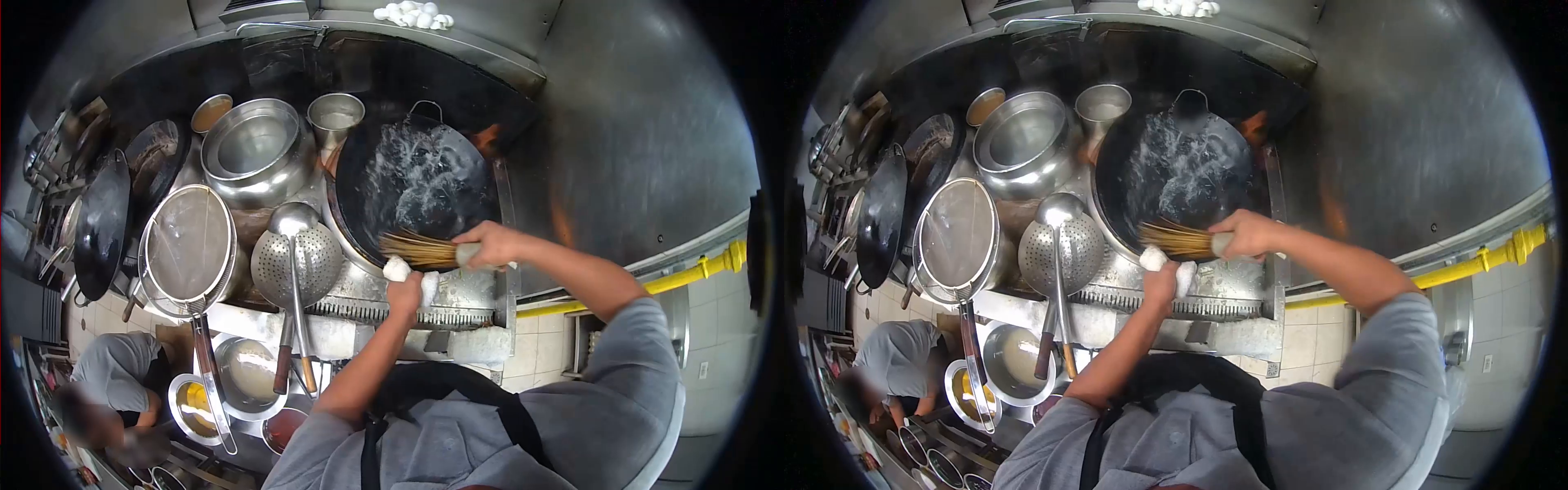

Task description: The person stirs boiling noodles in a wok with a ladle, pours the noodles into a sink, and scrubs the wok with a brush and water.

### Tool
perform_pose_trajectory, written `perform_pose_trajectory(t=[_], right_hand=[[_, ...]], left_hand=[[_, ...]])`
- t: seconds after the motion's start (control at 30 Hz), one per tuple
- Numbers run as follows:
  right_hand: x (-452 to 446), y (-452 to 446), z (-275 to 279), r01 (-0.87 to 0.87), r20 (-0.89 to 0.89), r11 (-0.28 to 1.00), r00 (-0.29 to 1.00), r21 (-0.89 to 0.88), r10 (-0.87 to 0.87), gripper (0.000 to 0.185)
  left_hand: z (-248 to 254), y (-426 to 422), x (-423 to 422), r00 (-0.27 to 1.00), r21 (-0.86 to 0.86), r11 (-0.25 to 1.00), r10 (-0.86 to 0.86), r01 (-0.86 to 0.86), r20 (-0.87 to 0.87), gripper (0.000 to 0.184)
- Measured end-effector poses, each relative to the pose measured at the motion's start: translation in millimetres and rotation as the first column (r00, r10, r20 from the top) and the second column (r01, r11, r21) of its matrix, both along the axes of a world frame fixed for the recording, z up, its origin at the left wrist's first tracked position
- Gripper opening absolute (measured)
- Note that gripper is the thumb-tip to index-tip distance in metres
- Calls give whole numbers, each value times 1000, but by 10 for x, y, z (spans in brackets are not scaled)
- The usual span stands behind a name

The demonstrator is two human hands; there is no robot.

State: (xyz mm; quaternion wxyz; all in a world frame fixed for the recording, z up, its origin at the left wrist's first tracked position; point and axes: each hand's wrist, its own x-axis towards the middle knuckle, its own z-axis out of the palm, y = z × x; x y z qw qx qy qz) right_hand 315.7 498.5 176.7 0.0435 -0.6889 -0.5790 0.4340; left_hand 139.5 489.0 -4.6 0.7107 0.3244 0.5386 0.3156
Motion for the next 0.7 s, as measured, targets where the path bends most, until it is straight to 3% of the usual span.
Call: perform_pose_trajectory(t=[0.07, 0.1, 0.13, 0.17, 0.2, 0.23, 0.27, 0.33, 0.4, 0.43, 0.47, 0.53, 0.57, 0.63, 0.7], right_hand=[[69, 160, 53, -113, 277, 993, 953, -45, 121, 60], [-59, 424, -3, -260, 381, 965, 888, -41, 255, 53], [-36, 751, -356, -50, 469, 998, 883, 39, 26, 49], [145, 1184, -810, -68, 479, 992, 878, 106, 9, 52], [-33, 1284, -569, 211, 255, 944, 927, 255, -276, 56], [-53, 1314, -673, 314, 51, 871, 932, 378, -358, 60], [-29, 1321, -1031, 283, 66, 783, 923, 554, -380, 65], [-128, 884, -772, 230, -16, 944, 972, 238, -233, 69], [-70, 326, -667, -199, 387, 906, 921, 373, 43, 49], [30, 174, -438, -222, 474, 957, 873, 188, 110, 47], [149, 156, -263, -233, 542, 973, 817, -3, 197, 46], [477, 516, -282, -122, 729, 991, 683, 48, 49, 39], [599, 884, -319, -92, 708, 990, 706, 103, -8, 36], [638, 1468, -641, -47, 633, 978, 768, 204, -95, 34], [531, 1485, -770, -2, 545, 948, 818, 319, -182, 39]], left_hand=[[83, -42, -3, 1000, 10, 1000, -6, 6, -10, 36], [75, -61, 11, 1000, -26, 1000, 0, 1, 14, 35], [60, -68, 10, 999, -61, 998, 8, -6, 35, 35], [8, -67, 5, 999, -7, 1000, -11, 11, 36, 32], [9, -78, -19, 1000, -3, 1000, -14, 14, 23, 32], [34, -66, -34, 999, -32, 999, -15, 16, 34, 33], [68, -25, -26, 999, -56, 998, -14, 17, 50, 33], [-108, 9, -9, 998, -66, 997, -44, 47, 40, 31], [-318, 11, 16, 998, -65, 997, -42, 45, 47, 28], [74, 19, -58, 992, -139, 985, -115, 105, -61, 26], [104, 0, -62, 990, -148, 982, -126, 115, -66, 26], [135, 39, -63, 994, -186, 977, -103, 110, 43, 27], [84, 14, -20, 989, -147, 988, -19, 41, 147, 28], [77, 36, -37, 987, -187, 979, -53, 82, 154, 29], [45, 64, -60, 987, -214, 967, -118, 140, 113, 29]])
